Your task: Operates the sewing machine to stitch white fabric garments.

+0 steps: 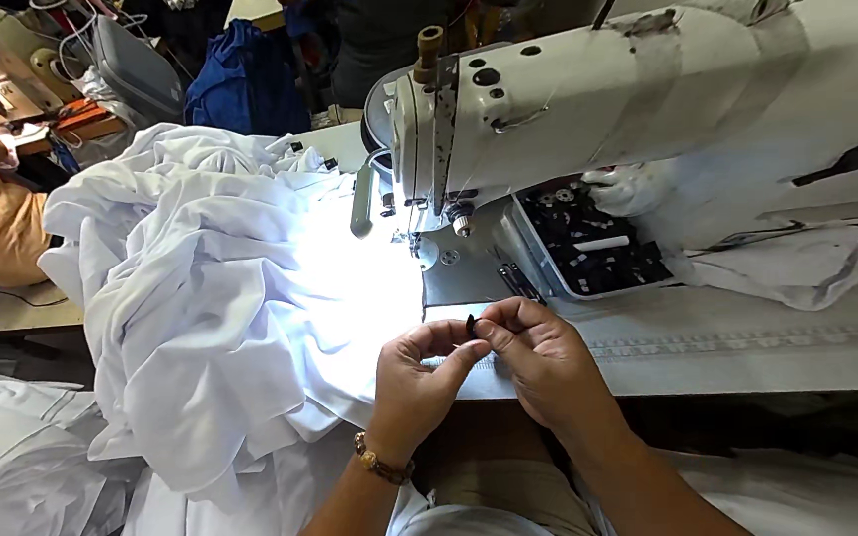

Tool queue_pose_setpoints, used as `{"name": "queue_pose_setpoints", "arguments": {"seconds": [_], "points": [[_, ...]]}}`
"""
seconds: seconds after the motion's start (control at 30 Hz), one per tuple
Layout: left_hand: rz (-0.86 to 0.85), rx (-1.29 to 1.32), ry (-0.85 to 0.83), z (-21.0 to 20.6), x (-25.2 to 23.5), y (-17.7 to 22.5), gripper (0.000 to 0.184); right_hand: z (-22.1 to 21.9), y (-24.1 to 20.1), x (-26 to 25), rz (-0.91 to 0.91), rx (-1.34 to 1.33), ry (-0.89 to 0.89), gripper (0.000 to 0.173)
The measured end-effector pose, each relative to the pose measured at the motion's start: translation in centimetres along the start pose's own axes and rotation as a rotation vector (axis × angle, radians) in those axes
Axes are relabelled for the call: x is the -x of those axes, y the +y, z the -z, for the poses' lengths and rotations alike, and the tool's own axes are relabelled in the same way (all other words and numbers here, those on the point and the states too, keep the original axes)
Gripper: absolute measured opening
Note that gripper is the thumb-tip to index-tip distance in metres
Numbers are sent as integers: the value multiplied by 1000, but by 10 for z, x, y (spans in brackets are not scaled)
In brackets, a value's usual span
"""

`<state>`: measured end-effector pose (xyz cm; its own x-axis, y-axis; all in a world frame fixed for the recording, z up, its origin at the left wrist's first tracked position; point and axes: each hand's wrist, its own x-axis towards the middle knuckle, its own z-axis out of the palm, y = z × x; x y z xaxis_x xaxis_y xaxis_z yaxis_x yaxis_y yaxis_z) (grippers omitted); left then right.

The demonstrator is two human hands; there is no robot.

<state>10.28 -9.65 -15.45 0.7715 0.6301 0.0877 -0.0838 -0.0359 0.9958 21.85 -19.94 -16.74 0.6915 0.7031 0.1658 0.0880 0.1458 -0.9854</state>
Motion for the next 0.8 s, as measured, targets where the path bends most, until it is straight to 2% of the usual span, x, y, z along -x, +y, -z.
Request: {"name": "queue_pose_setpoints", "arguments": {"seconds": [0.2, 0.53, 0.8], "points": [[25, -59, 7, 1, -2, 2, 11, 6, 2, 1, 83, 61, -27, 8], [50, -141, -62, 4, -1, 3, 15, 30, -2, -3, 300, 548, -126, 19], [27, -213, -54, 1, 1, 1, 14, 35, -4, -2, 351, 695, -148, 23]]}}
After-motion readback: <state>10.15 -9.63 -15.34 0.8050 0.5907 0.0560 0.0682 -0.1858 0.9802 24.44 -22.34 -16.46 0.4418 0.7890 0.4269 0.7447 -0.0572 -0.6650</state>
